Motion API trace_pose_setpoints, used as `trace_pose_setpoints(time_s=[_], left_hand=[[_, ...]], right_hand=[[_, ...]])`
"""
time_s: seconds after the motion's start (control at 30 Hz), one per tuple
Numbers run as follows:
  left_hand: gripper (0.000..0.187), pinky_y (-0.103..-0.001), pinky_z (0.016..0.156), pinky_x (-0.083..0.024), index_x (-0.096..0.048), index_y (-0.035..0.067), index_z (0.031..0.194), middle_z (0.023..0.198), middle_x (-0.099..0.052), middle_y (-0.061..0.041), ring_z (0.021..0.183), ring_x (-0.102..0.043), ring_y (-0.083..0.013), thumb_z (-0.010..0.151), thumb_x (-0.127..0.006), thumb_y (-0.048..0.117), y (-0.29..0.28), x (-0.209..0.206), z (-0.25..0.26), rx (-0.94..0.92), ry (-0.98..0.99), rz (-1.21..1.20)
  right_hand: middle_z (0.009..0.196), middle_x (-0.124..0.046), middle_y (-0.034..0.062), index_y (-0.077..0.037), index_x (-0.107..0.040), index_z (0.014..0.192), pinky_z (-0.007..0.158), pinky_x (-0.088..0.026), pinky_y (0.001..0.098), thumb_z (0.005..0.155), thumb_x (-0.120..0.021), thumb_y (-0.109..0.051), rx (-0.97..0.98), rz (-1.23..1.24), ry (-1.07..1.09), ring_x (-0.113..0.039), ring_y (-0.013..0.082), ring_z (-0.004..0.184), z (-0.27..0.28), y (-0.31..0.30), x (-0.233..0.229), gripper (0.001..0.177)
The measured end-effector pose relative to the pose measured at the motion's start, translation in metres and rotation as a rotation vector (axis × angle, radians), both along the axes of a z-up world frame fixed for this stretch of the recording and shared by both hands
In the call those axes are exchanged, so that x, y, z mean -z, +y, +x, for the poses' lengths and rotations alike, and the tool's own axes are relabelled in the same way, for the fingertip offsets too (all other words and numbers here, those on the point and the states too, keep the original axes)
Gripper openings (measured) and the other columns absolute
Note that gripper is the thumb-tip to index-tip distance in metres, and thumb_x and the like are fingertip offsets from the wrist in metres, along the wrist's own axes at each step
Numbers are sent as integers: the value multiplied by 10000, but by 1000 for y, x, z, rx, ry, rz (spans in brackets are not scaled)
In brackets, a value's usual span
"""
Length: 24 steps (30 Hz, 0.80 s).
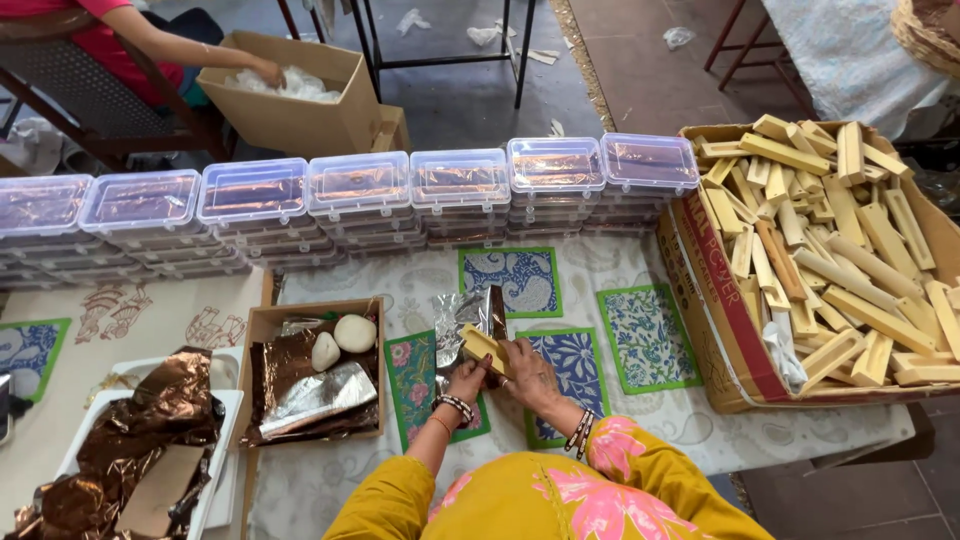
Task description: The recorder is seen wiping rectangular wooden blocks with a cloth and then wrapping them in shiny foil paper.
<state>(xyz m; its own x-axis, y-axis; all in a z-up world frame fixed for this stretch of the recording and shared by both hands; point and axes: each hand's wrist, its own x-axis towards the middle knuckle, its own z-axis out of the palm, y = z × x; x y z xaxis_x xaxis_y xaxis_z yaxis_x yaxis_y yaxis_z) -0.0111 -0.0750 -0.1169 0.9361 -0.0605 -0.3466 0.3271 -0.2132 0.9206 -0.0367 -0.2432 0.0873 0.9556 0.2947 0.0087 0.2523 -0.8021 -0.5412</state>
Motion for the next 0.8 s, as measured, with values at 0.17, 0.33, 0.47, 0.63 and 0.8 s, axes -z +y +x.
trace_pose_setpoints(time_s=[0.17, 0.33, 0.47, 0.63, 0.8], left_hand=[[585, -297, 589, -465, -693, -6, 847, 700, -652, -73, 608, -571, -133, 936, -667, 571, 0, 3, 2, -68, 33, -101], [496, -304, 673, -521, -692, 24, 1022, 859, -730, -55, 738, -639, -125, 950, -629, 511, 2, -8, -2, -67, -46, -156], [445, -313, 729, -526, -691, 37, 1182, 988, -746, -55, 834, -641, -129, 990, -600, 427, 0, -15, -4, -54, -39, -195], [426, -292, 761, -557, -655, 66, 1201, 1042, -705, -30, 897, -649, -113, 1001, -585, 435, 6, -4, -2, -129, 62, -375], [392, -306, 717, -557, -626, 62, 1046, 892, -620, -15, 815, -633, -134, 988, -580, 447, 7, -25, -3, -196, 147, -495]], right_hand=[[1294, -559, 150, -110, -510, 1390, 923, -527, 459, 751, -833, -205, -24, 106, 2, -626, 384, 1126, 4, -5, 16, 723], [1302, -625, 143, -83, -566, 1380, 975, -514, 399, 875, -771, -235, -22, 358, 88, -639, 318, 1170, 17, -17, 68, 566], [1232, -679, 87, -55, -580, 1367, 878, -549, 322, 926, -624, -91, 104, 743, 391, -663, 197, 1048, 29, -26, 107, 444], [1155, -700, 84, -28, -604, 1343, 850, -558, 286, 911, -609, -7, 186, 814, 402, -661, 145, 987, 34, -27, 91, 433], [1164, -715, 48, -39, -610, 1321, 833, -569, 296, 923, -618, -12, 178, 805, 287, -682, 145, 962, 39, -21, 55, 400]])
